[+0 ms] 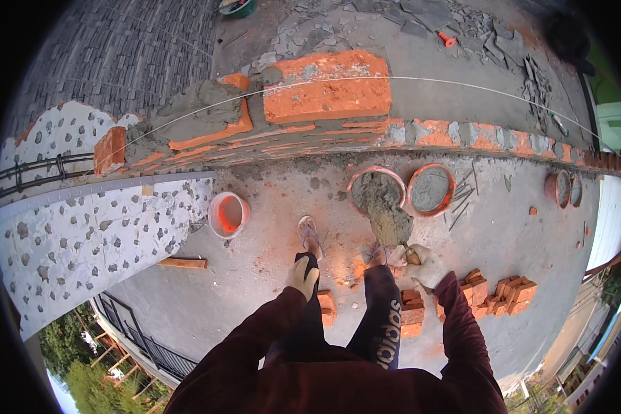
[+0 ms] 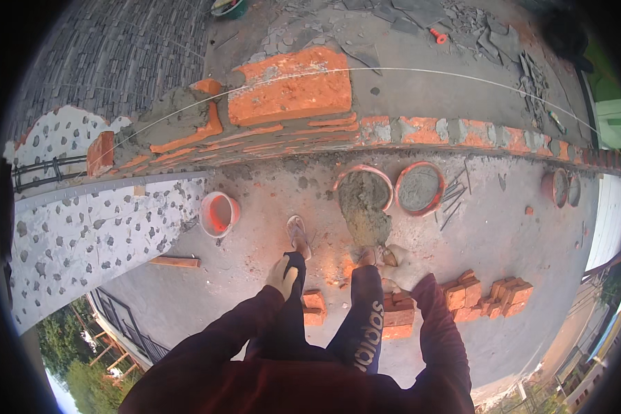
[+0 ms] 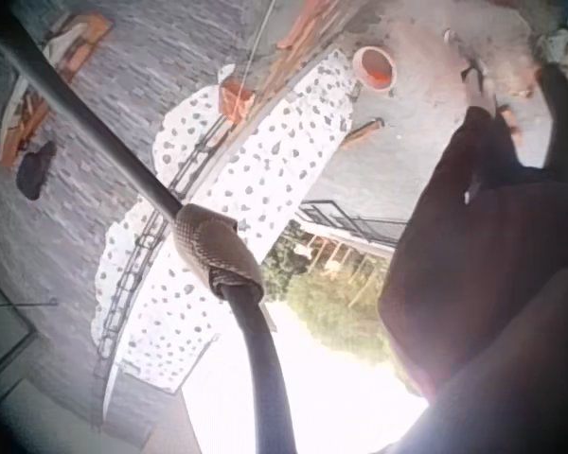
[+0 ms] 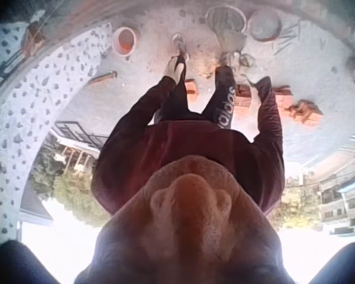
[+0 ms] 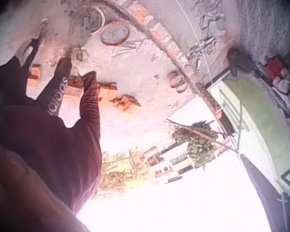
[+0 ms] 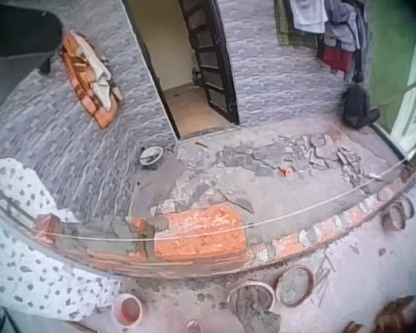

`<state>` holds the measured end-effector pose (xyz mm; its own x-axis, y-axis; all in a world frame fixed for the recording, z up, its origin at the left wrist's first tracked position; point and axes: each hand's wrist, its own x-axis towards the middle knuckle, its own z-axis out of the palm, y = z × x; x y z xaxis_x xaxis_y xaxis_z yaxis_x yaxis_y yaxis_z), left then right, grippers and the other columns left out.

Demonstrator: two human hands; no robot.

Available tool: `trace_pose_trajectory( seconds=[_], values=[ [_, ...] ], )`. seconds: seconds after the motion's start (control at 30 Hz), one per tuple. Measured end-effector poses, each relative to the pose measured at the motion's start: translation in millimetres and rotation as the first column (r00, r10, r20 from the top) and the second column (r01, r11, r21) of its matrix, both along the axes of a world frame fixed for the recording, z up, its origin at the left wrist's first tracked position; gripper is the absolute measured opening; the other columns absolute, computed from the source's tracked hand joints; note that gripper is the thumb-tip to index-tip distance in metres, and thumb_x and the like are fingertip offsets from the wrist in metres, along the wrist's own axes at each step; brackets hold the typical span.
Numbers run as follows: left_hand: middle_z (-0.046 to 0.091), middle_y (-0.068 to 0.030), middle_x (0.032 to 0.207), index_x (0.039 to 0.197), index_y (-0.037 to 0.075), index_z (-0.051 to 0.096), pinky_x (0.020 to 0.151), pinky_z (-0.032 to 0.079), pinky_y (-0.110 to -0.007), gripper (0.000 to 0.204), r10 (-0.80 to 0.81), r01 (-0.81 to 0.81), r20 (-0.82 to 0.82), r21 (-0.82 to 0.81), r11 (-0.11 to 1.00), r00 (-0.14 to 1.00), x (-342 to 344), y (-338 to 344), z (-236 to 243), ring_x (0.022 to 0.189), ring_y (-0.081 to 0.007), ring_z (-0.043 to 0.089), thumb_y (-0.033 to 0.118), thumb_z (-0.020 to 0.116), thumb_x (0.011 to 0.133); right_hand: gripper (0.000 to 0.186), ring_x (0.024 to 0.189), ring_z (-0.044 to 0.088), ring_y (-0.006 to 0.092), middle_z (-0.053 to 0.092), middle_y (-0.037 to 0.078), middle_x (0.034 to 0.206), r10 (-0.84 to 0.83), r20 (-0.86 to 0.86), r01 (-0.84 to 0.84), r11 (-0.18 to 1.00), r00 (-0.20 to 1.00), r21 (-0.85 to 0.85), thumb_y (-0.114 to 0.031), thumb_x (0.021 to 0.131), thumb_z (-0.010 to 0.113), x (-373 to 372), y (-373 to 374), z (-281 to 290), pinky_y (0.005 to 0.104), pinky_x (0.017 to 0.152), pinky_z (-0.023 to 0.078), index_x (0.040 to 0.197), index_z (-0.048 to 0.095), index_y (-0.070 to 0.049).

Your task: The person scoops mortar from a bucket with a trowel and spreads it along a brick wall. They place bricks onto the mortar bed, tap them into alignment, and scrape off excess mortar. The person repeats this process, adding bricks one at a time to extend the wall.

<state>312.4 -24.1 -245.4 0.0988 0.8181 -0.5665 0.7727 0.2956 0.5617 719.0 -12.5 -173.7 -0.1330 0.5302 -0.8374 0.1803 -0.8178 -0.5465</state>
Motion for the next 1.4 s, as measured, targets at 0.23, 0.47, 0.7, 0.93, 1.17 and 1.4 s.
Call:
trace_pose_trajectory(
  seconds=[0.23, 0.47, 0.7, 0.93, 1.17, 1.4],
  values=[
    [0.041, -0.0135, 0.161, 0.16, 0.009, 0.034, 0.113, 0.04, -0.044, 0.079, 0.829, -0.635, 0.548, -0.603, 0.484, 0.112, 76, 142, 108, 0.141, -0.0308, 0.046, 0.067, 0.031, 0.106, 0.022, 0.053, 0.056, 0.0113, 0.056, 0.002, 0.076, 0.379, -0.001, -0.375, 0.918, 0.926, 0.13, -0.009, 0.086, 0.071, 25, 99, 301, 0.0288, 0.047, 0.047, 0.103, 0.058, -0.002],
    [0.054, -0.0052, 0.129, 0.142, 0.014, 0.049, 0.113, 0.037, -0.046, 0.071, 0.679, -0.376, 0.591, -0.805, 0.46, -0.435, 103, 249, 199, 0.125, -0.0263, 0.048, 0.071, 0.036, 0.102, 0.02, 0.056, 0.051, 0.0127, 0.05, 0.001, 0.073, 0.436, 0.397, -0.582, 0.697, 0.808, 0.419, -0.013, 0.085, 0.07, -22, 241, 407, 0.0319, 0.05, 0.046, 0.092, 0.053, -0.005],
    [0.034, -0.0107, 0.161, 0.159, 0.015, 0.032, 0.127, 0.019, -0.051, 0.088, 0.702, -0.231, 0.442, -0.896, 0.38, -0.559, 107, 295, 215, 0.154, -0.0324, 0.026, 0.078, 0.029, 0.098, 0.02, 0.075, 0.068, 0.0419, 0.067, 0.022, 0.085, 0.195, 0.961, -0.97, 0.18, 0.198, 0.164, -0.008, 0.083, 0.064, -79, 324, 335, 0.0474, 0.063, 0.055, 0.101, 0.055, -0.002],
    [0.014, -0.0115, 0.173, 0.167, 0.018, 0.011, 0.125, 0.021, -0.052, 0.097, 0.719, -0.155, 0.473, -0.872, 0.464, -0.51, 97, 302, 229, 0.158, -0.034, 0.015, 0.082, 0.029, 0.097, 0.03, 0.082, 0.072, 0.0397, 0.068, 0.022, 0.091, 0.084, 0.971, -0.908, 0.379, 0.225, 0.178, -0.008, 0.082, 0.065, -101, 294, 321, 0.0482, 0.067, 0.058, 0.11, 0.056, -0.001],
    [0.018, -0.0107, 0.171, 0.166, 0.015, 0.014, 0.123, 0.028, -0.054, 0.095, 0.829, -0.083, 0.402, -0.911, 0.403, -0.389, 63, 299, 218, 0.155, -0.0354, 0.024, 0.08, 0.022, 0.098, 0.034, 0.056, 0.058, 0.0154, 0.061, 0.006, 0.073, 0.327, 0.408, -0.368, 0.93, 0.852, 0.024, -0.022, 0.093, 0.064, -81, 206, 449, 0.032, 0.054, 0.048, 0.119, 0.064, 0.0],
    [0.015, -0.0122, 0.172, 0.167, 0.014, 0.01, 0.125, 0.027, -0.054, 0.095, 0.854, -0.047, 0.363, -0.926, 0.373, -0.373, 56, 313, 222, 0.157, -0.0354, 0.021, 0.079, 0.02, 0.099, 0.035, 0.051, 0.047, 0.0097, 0.053, 0.001, 0.069, -0.315, 0.073, 0.308, 0.947, 0.946, 0.092, -0.034, 0.106, 0.053, -132, 153, 320, 0.027, 0.046, 0.041, 0.117, 0.06, -0.001]
  ],
)
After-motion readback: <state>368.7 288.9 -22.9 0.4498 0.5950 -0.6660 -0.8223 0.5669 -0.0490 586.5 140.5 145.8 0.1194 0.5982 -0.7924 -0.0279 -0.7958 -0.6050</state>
